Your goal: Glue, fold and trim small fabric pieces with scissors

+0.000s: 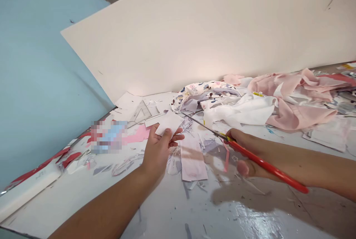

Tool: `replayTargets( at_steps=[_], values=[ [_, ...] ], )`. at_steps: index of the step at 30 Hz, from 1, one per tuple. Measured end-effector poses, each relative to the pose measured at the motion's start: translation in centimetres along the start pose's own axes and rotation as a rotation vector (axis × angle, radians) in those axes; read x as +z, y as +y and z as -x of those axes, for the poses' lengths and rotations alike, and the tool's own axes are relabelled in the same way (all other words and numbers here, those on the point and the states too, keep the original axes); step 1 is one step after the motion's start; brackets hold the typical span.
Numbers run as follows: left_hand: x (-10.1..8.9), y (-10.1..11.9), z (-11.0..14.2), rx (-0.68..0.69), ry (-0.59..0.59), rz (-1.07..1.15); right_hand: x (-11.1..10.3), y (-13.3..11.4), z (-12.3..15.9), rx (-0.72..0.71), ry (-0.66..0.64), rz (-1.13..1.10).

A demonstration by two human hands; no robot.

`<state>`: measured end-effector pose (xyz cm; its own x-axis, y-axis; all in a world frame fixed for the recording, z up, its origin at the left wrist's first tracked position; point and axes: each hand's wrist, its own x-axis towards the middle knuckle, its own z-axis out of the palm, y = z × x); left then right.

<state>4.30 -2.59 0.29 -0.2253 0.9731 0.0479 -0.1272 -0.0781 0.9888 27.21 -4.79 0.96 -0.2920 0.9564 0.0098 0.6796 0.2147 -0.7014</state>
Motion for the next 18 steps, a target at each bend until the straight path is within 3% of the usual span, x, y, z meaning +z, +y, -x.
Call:
replayTargets(
  at_steps=[3, 9, 18],
  values=[
    [0.1, 0.3, 0.3, 0.022, -0.003, 0.025, -1.0, -1.2, 0.3, 0.08, -0.176, -0.039],
    [0.1, 0.5, 1.2, 0.031, -0.055, 0.035, -1.5, -2.4, 0.2, 0.146, -0.281, -0.099],
    [0.4, 0.6, 2.4, 0.028, -0.188, 0.0, -0.6, -2.7, 0.4, 0.057, -0.197, -0.132]
  ],
)
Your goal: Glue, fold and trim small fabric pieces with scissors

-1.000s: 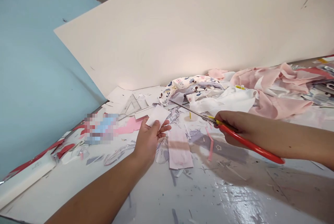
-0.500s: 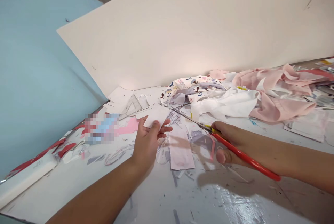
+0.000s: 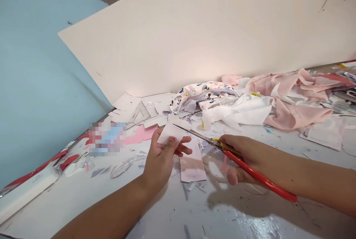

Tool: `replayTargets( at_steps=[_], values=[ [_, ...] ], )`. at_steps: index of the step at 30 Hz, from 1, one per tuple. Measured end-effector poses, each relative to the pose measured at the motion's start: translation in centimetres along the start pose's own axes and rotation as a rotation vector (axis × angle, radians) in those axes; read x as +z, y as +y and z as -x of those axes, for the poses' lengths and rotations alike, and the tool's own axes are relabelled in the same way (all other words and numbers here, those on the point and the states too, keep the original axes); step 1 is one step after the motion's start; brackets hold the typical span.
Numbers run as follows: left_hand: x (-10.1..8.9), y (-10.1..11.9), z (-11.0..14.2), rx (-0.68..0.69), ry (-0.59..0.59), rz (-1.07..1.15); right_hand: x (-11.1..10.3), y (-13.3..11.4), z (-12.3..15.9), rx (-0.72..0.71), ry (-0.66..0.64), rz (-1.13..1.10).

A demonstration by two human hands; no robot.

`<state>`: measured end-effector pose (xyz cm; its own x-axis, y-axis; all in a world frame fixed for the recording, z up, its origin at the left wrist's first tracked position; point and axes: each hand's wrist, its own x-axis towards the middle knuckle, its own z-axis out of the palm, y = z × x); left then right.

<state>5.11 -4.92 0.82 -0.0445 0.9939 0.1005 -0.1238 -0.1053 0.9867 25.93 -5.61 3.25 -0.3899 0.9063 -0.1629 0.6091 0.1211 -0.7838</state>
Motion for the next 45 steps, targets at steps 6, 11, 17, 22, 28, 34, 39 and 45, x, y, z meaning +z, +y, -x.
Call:
replayTargets(
  at_steps=[6, 11, 17, 22, 28, 34, 39, 45],
  values=[
    [0.2, 0.0, 0.5, 0.017, -0.071, -0.041, -0.6, -1.7, 0.7, 0.008, -0.1, 0.011],
    [0.3, 0.1, 0.6, 0.056, -0.145, -0.06, -0.4, -1.7, 0.5, 0.034, -0.139, -0.053],
    [0.1, -0.1, 0.7, 0.071, -0.165, -0.07, -0.7, -1.5, 0.4, 0.033, -0.121, -0.032],
    [0.1, -0.1, 0.7, 0.06, -0.16, -0.072, -0.9, -1.7, 0.3, 0.035, -0.153, -0.012],
    [0.0, -0.1, 0.6, 0.048, -0.169, -0.067, -0.9, -1.2, 0.0, 0.026, -0.152, -0.021],
    [0.0, -0.2, 0.5, 0.05, -0.144, -0.067, -0.7, -0.3, -0.4, -0.028, -0.188, -0.04],
    [-0.1, -0.3, 0.3, 0.053, -0.138, -0.057, -0.5, -0.1, -0.5, -0.045, -0.156, -0.021],
    [-0.2, -0.3, 0.1, 0.046, -0.133, -0.036, -0.4, 0.0, -0.4, -0.003, -0.176, -0.073]
  ],
)
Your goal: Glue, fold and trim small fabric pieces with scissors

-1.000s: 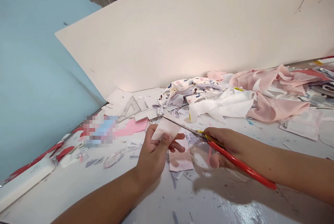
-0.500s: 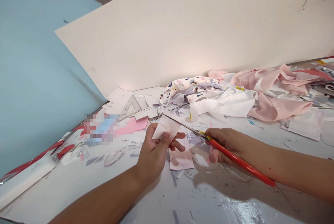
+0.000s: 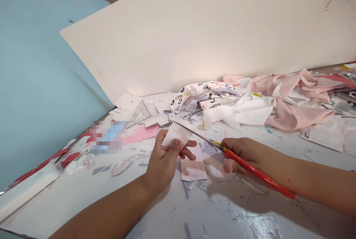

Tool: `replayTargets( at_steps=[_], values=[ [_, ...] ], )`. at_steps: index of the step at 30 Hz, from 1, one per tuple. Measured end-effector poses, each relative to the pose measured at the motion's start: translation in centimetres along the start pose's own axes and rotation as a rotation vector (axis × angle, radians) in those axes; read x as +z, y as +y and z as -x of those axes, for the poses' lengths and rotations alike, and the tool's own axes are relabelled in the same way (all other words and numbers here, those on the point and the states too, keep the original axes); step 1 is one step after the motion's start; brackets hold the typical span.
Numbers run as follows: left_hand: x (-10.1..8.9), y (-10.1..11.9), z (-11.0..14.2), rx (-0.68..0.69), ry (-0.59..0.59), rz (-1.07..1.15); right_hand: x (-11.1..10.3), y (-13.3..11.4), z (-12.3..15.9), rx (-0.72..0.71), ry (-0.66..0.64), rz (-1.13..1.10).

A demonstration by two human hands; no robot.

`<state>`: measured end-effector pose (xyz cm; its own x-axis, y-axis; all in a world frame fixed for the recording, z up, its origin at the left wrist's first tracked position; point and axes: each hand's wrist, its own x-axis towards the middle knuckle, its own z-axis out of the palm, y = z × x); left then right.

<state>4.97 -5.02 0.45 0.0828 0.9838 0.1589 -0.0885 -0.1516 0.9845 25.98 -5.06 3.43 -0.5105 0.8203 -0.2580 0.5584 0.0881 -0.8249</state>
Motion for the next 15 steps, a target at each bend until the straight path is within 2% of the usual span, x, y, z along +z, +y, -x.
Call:
replayTargets(
  at_steps=[5, 15],
  values=[
    [0.0, 0.0, 0.0, -0.011, 0.024, 0.025, 0.1, 0.3, 0.0, -0.043, 0.019, 0.017],
    [0.0, 0.3, -0.1, 0.003, 0.014, 0.019, -0.2, -0.8, 0.3, -0.001, 0.03, 0.174]
  ],
)
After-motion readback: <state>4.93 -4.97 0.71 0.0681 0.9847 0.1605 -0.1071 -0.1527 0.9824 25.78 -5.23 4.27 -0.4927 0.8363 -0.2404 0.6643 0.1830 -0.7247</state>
